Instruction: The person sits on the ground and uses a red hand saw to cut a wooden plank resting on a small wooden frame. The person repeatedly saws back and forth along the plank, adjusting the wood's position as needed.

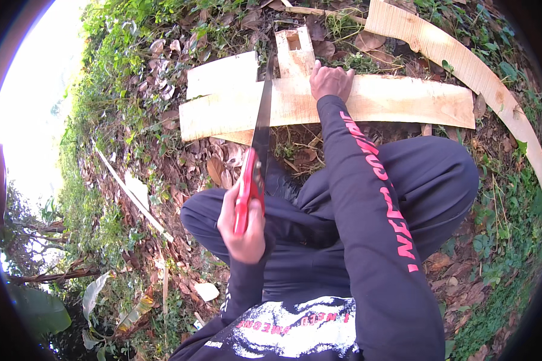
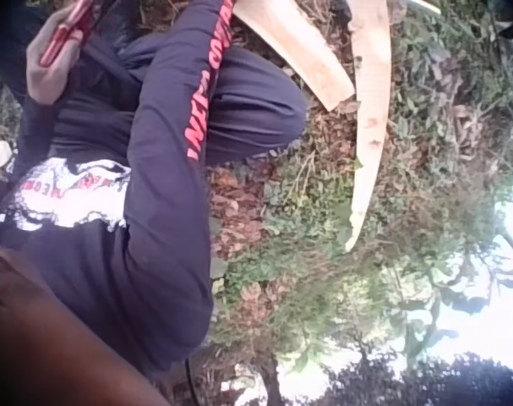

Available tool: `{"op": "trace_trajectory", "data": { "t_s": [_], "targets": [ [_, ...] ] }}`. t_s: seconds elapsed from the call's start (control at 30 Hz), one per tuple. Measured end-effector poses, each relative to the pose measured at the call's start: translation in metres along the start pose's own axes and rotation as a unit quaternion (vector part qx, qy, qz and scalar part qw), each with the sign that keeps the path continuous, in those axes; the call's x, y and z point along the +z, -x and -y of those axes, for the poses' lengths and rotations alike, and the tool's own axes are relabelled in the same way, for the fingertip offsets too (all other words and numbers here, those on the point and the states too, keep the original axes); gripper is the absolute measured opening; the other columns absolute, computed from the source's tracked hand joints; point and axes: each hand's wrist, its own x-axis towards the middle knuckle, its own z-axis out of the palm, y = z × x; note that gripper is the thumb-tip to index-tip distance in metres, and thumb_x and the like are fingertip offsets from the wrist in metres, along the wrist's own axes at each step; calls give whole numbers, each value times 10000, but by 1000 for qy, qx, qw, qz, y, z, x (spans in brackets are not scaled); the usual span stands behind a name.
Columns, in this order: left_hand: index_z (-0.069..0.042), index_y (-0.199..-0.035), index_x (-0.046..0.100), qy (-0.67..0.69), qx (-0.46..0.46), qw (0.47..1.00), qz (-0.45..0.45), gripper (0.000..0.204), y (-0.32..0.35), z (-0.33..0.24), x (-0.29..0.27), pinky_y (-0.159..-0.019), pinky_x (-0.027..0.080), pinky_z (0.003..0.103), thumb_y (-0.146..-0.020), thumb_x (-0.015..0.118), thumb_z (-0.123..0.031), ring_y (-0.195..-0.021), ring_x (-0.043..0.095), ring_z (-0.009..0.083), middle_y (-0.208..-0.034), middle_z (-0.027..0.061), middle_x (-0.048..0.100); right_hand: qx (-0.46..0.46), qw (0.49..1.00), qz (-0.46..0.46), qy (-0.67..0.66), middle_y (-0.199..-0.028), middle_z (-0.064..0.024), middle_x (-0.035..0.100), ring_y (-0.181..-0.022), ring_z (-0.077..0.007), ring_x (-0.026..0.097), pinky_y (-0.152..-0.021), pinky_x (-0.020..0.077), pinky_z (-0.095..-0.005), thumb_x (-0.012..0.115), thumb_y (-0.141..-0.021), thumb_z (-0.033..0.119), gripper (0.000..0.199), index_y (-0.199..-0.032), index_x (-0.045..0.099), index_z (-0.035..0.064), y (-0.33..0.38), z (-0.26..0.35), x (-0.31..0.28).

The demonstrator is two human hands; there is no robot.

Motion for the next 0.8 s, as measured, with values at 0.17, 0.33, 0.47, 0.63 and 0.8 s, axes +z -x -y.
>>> {"op": "trace_trajectory", "data": {
  "t_s": [0.17, 0.33, 0.47, 0.63, 0.8],
  "targets": [
    [51, -1332, 546, 129, -58, 990, -13, 424, -6, -12, -6, -473, 332, 180, -909, 519, 62, -538, 442, 8, -779, -8, 590, 0, 1000, -13, -5, -688, -118, 707, -798, -296, 695, -1107, 385, -486, 445, -1025, 443, 614, -595, 721, 104, 7, 6, 4],
    [8, -1364, 546, 17, 8, 1000, 4, 433, -23, 12, 18, -491, 354, 181, -932, 566, 7, -558, 457, 18, -835, 2, 603, -2, 1000, -19, -2, -666, -107, 695, -785, -291, 686, -1074, 400, -484, 444, -1029, 433, 610, -575, 698, 114, 0, -8, 15],
    [35, -1376, 530, 7, -30, 999, 15, 448, 47, -18, -25, -504, 356, 175, -931, 563, 1, -569, 462, 14, -887, 27, 642, -2, 1000, -31, -1, -652, -89, 688, -799, -279, 682, -1069, 384, -482, 448, -1029, 444, 616, -563, 681, 115, 7, -3, 16],
    [17, -1309, 563, -2, 49, 999, 4, 373, -54, 26, 29, -515, 417, 225, -941, 609, -30, -620, 514, 63, -887, 38, 621, -10, 1000, 14, -4, -669, -90, 703, -799, -266, 689, -1042, 381, -479, 418, -1043, 450, 622, -604, 719, 128, 6, 0, -2],
    [21, -1321, 556, -34, 62, 998, 2, 392, -35, 23, 29, -528, 398, 201, -932, 595, 0, -607, 498, 46, -853, 30, 610, -9, 999, 38, 4, -689, -93, 713, -782, -269, 690, -1066, 376, -488, 414, -1046, 438, 603, -630, 730, 137, 4, -5, -3]
  ]
}}
